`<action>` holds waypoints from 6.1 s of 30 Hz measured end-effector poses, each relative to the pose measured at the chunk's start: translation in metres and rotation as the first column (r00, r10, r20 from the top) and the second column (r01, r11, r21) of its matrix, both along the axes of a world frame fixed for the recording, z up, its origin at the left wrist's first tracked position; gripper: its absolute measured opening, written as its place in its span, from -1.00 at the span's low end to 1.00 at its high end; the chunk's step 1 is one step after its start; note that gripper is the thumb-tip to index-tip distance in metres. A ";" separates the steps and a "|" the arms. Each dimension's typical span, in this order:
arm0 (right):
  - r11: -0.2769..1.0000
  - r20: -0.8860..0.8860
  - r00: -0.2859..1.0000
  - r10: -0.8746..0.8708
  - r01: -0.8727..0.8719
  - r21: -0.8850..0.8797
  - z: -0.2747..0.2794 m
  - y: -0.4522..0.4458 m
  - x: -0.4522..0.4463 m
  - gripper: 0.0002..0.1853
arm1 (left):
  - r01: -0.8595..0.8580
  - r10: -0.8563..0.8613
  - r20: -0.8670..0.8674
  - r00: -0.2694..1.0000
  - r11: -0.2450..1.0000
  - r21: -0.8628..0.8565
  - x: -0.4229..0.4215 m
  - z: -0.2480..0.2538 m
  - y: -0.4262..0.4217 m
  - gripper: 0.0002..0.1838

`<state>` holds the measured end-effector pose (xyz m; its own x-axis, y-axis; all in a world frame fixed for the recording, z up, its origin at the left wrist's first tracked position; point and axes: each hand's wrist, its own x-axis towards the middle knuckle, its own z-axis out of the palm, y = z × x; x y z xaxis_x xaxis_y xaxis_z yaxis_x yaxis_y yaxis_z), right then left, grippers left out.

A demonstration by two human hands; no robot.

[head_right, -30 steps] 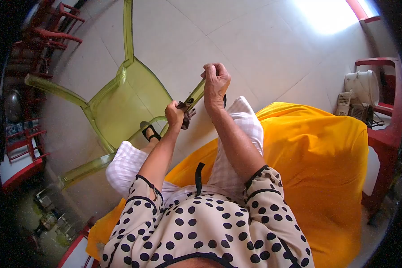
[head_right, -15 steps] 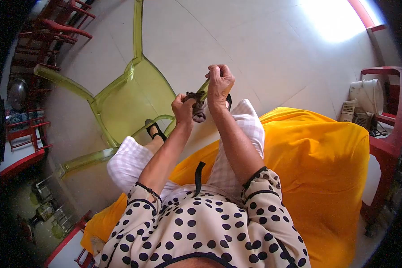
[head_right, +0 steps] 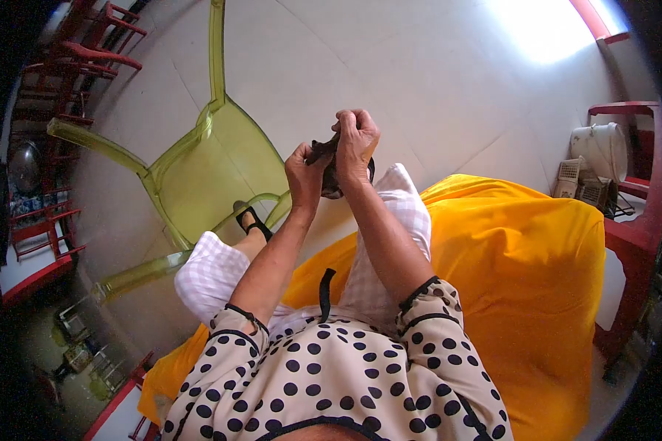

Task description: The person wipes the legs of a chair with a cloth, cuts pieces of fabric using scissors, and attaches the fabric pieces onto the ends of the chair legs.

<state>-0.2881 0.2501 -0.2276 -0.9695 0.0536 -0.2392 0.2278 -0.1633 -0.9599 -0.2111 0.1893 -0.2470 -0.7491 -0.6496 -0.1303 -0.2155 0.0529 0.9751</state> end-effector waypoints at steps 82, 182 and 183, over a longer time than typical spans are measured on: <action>0.995 0.029 1.000 0.006 -0.003 -0.097 0.000 0.000 0.002 -0.84 | -0.052 0.052 -0.040 0.998 0.999 0.018 -0.014 0.019 0.011 -0.77; 0.963 -0.178 0.981 0.081 -0.123 -0.238 -0.038 -0.002 0.047 -0.73 | 0.327 -0.320 0.110 0.941 0.944 -0.051 0.131 0.024 -0.127 -0.81; 0.990 -0.214 0.977 0.024 -0.053 -0.129 -0.025 0.000 0.038 -0.74 | 0.325 -0.319 0.100 0.942 0.944 -0.053 0.132 0.024 -0.126 -0.81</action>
